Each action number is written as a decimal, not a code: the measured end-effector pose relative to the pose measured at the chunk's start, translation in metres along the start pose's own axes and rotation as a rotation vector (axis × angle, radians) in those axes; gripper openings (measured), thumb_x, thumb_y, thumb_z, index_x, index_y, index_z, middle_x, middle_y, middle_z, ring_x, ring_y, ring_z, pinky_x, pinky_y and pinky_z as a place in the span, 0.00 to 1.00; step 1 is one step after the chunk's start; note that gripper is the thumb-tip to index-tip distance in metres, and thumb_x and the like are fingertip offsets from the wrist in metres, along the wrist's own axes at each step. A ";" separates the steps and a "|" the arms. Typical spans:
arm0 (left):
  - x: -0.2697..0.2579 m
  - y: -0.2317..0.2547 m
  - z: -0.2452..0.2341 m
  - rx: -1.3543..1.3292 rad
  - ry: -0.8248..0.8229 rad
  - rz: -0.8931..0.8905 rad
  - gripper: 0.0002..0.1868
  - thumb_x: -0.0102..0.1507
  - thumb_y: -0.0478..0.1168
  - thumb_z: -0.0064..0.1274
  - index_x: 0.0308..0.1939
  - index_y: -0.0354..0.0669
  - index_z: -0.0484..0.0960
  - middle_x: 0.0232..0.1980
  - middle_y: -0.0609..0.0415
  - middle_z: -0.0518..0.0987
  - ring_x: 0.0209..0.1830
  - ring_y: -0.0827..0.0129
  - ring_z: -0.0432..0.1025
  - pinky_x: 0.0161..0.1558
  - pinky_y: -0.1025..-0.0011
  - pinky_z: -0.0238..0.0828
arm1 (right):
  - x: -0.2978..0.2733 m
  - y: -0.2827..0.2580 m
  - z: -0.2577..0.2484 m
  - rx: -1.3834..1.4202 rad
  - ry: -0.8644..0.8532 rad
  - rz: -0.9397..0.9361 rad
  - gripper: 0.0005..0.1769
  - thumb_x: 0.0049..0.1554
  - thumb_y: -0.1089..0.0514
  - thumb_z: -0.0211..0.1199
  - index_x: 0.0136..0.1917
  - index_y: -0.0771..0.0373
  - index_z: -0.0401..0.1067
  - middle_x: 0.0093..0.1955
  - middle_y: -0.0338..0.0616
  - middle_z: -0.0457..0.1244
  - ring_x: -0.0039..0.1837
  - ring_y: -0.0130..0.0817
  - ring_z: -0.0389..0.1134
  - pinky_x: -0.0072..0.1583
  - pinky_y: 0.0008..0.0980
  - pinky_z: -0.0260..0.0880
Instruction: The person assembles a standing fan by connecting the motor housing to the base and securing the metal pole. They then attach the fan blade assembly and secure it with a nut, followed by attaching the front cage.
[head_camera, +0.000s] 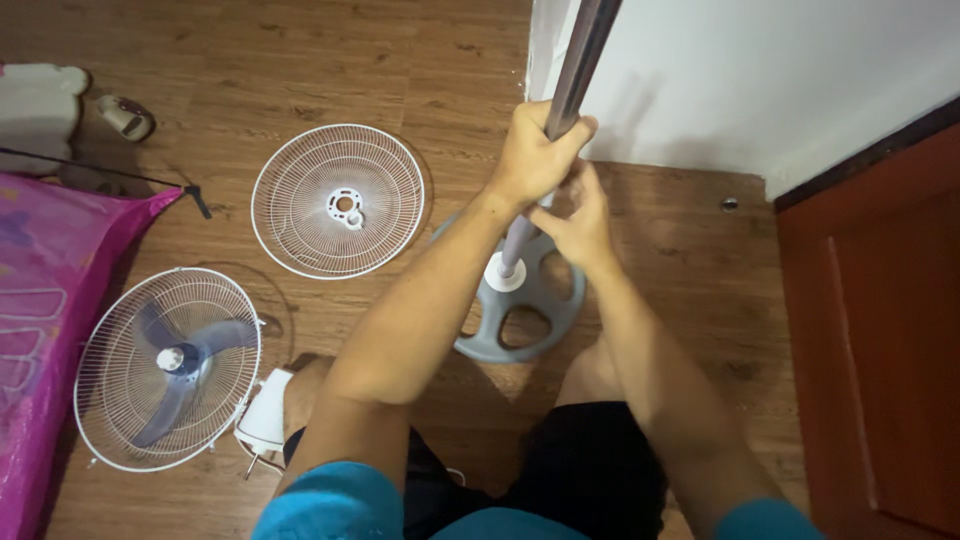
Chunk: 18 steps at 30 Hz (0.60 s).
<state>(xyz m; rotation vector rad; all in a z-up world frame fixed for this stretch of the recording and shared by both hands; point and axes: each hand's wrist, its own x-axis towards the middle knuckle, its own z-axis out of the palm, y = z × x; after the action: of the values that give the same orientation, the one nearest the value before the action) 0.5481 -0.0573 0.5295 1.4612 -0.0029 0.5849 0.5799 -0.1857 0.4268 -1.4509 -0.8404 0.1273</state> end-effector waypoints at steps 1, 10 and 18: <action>-0.001 0.000 0.001 -0.037 -0.003 -0.063 0.19 0.61 0.38 0.57 0.17 0.39 0.70 0.16 0.65 0.68 0.15 0.80 0.64 0.17 0.72 0.60 | -0.002 0.002 0.001 0.081 0.005 0.034 0.41 0.52 0.66 0.75 0.73 0.66 0.58 0.66 0.48 0.64 0.69 0.38 0.66 0.70 0.36 0.69; 0.003 -0.013 0.000 0.068 0.015 0.116 0.20 0.62 0.38 0.59 0.17 0.39 0.70 0.17 0.65 0.66 0.18 0.82 0.59 0.21 0.73 0.56 | 0.001 0.008 0.020 -0.328 0.138 0.009 0.41 0.47 0.64 0.77 0.70 0.64 0.63 0.67 0.51 0.62 0.68 0.41 0.66 0.65 0.38 0.70; 0.008 -0.007 0.001 0.078 0.015 0.135 0.21 0.62 0.38 0.59 0.17 0.40 0.69 0.18 0.65 0.65 0.18 0.82 0.58 0.21 0.73 0.55 | -0.003 -0.016 0.018 -0.465 0.153 -0.029 0.37 0.46 0.62 0.82 0.64 0.64 0.65 0.62 0.51 0.62 0.66 0.39 0.65 0.66 0.40 0.68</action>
<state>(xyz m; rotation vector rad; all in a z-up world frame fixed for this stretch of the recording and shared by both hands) 0.5577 -0.0550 0.5253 1.5400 -0.0676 0.7124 0.5612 -0.1750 0.4379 -1.8547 -0.7960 -0.2137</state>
